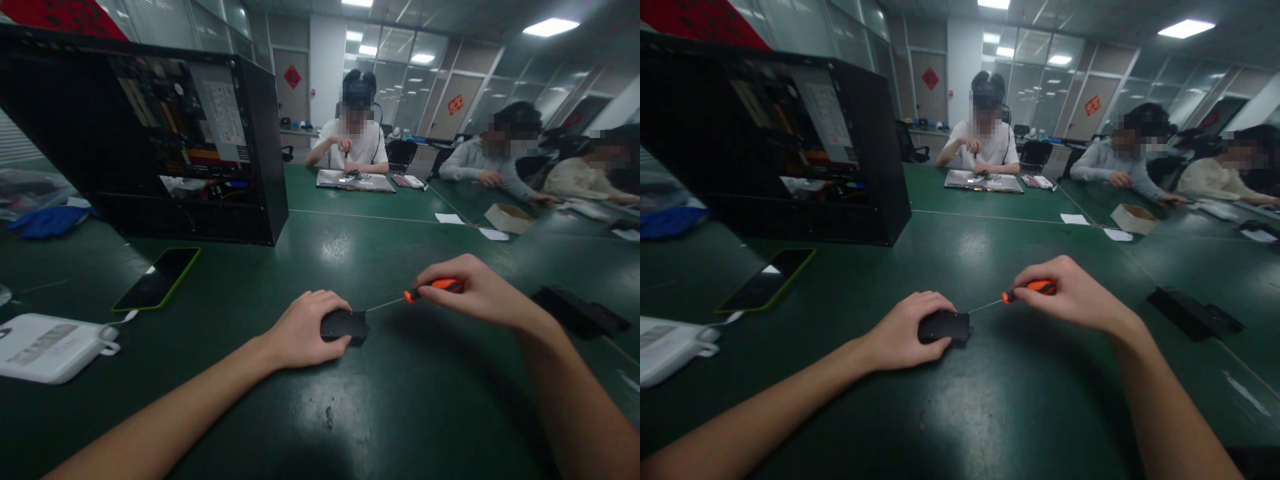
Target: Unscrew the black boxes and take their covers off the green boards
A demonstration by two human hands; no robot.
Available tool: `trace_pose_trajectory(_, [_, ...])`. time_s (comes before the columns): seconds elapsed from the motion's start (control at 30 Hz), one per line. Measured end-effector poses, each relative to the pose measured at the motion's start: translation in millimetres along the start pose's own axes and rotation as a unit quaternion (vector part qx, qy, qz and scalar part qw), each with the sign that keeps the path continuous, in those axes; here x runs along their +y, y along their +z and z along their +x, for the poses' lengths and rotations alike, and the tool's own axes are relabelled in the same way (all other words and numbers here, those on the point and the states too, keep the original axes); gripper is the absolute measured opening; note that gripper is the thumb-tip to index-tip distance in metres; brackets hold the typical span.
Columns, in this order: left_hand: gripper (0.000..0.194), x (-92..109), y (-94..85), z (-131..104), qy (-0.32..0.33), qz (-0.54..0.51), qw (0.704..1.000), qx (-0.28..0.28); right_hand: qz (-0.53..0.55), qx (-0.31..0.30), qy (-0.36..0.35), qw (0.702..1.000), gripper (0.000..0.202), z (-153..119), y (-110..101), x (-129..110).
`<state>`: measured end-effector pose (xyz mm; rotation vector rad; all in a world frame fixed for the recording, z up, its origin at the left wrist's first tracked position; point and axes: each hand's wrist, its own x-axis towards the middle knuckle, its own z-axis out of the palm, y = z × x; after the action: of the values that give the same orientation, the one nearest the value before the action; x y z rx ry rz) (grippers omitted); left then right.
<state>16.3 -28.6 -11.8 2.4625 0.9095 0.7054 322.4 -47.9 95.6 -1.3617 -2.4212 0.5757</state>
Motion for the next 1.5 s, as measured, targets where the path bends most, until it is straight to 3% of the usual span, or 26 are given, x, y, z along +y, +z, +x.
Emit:
trace_pose_trajectory(0.13, [0.051, 2.9, 2.2, 1.1, -0.003, 0.004, 1.0, -0.001, -0.004, 0.021, 0.058, 0.998, 0.033, -12.9, -2.6, 29.8])
trace_pose_trajectory(0.27, [0.039, 4.6, 6.2, 2.6, -0.003, 0.006, 1.0, -0.003, 0.007, 0.011, 0.033, 0.999, 0.034, -13.8, 2.0, 38.0])
trace_pose_trajectory(0.4, [0.036, 3.8, 8.0, 3.7, -0.006, -0.004, 1.0, -0.008, 0.024, 0.012, 0.0, 1.0, 0.032, -10.5, 9.9, 40.4])
trace_pose_trajectory(0.8, [0.037, 0.9, 11.9, 4.7, 0.009, 0.006, 1.0, -0.005, 0.036, -0.011, -0.007, 0.999, 0.031, -5.9, 18.2, 36.1])
trace_pose_trajectory(0.97, [0.037, 0.5, 13.1, 3.8, 0.012, 0.005, 1.0, 0.003, -0.071, -0.023, -0.058, 0.996, 0.034, -8.3, 18.9, 30.6])
trace_pose_trajectory(1.03, [0.036, 0.2, 13.5, 3.4, 0.01, 0.005, 1.0, 0.001, -0.193, 0.008, -0.11, 0.975, 0.036, -12.4, 22.1, 21.5])
trace_pose_trajectory(1.1, [0.036, -0.2, 13.8, 3.1, 0.011, 0.005, 1.0, -0.002, -0.315, 0.039, -0.16, 0.935, 0.037, -16.6, 26.2, 10.0])
trace_pose_trajectory(1.2, [0.036, -0.6, 14.1, 3.4, 0.013, 0.005, 1.0, -0.005, -0.416, 0.039, -0.218, 0.882, 0.03, -16.3, 28.8, -4.4])
trace_pose_trajectory(1.37, [0.037, -1.6, 15.0, 4.3, 0.004, 0.011, 1.0, -0.009, -0.456, -0.033, -0.196, 0.868, 0.029, 6.8, 18.9, -20.3])
trace_pose_trajectory(1.5, [0.037, -3.3, 16.4, 3.4, 0.008, 0.016, 1.0, -0.007, -0.486, -0.079, -0.221, 0.842, 0.02, 19.1, 16.9, -50.1])
